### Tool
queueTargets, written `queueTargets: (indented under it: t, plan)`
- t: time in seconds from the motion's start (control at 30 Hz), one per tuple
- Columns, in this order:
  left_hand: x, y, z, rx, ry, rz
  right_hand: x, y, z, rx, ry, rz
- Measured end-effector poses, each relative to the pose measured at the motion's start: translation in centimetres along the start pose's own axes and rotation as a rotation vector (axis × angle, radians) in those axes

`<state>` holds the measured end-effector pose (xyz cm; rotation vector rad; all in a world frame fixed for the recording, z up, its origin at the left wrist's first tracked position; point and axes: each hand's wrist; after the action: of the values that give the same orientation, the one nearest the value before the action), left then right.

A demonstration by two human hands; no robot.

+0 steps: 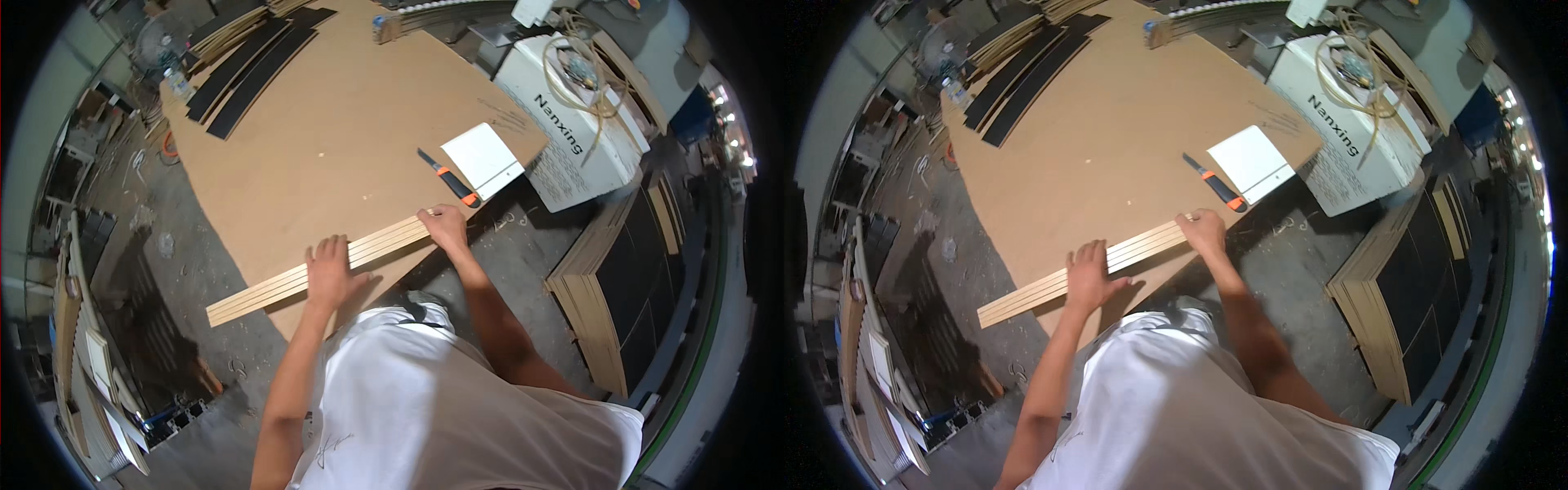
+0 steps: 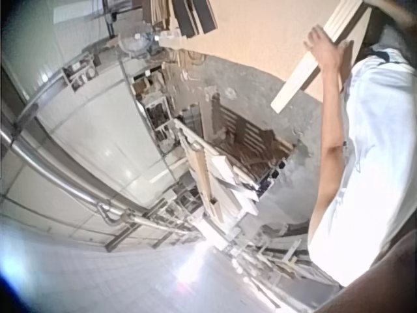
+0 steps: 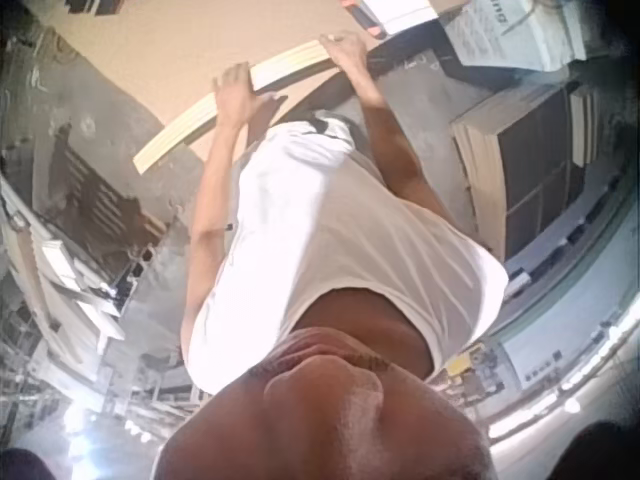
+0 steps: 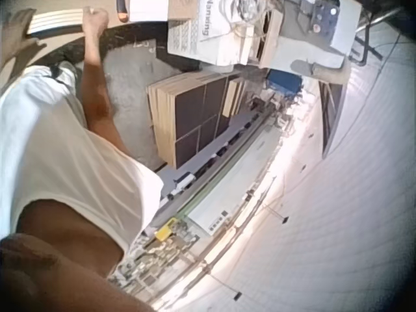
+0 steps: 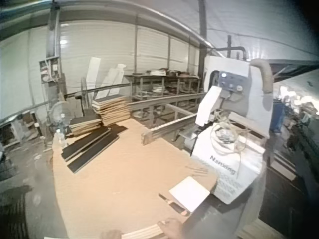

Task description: Trim and organize wood panels using a utility knife in a furniture manufacturing facility.

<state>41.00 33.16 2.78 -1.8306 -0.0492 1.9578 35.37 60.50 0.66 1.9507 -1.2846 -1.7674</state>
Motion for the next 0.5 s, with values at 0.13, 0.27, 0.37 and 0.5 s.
queueTargets:
  t: [0.13,0.27,0.37,0.5]
  plan:
    - [2.3,-1.5,2.2,-0.078,0.166,0.057,-2.3,-4.0,3.5,-0.063,-0.035,0.088]
    - [1.4,-1.8,3.3,-0.049,0.164,0.028,-6.0,-7.3,8.0,-0.127,-0.191,-0.077]
    - [1.8,-1.4,2.5,-0.003,0.177,0.009,-5.4,-8.5,8.2,-0.398,-0.075,-0.288]
    - [1.8,-1.1,-0.9,0.191,0.196,-0.012,-2.0,-9.5,7.8,-0.508,-0.292,-0.39]
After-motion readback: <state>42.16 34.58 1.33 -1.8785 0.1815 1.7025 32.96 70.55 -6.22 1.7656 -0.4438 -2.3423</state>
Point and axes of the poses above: each hand's wrist, its own z-axis towards the middle knuckle, its own x-axis out of the palm, y = z × x, and after that the axes turned 1 degree about -z, right-handed
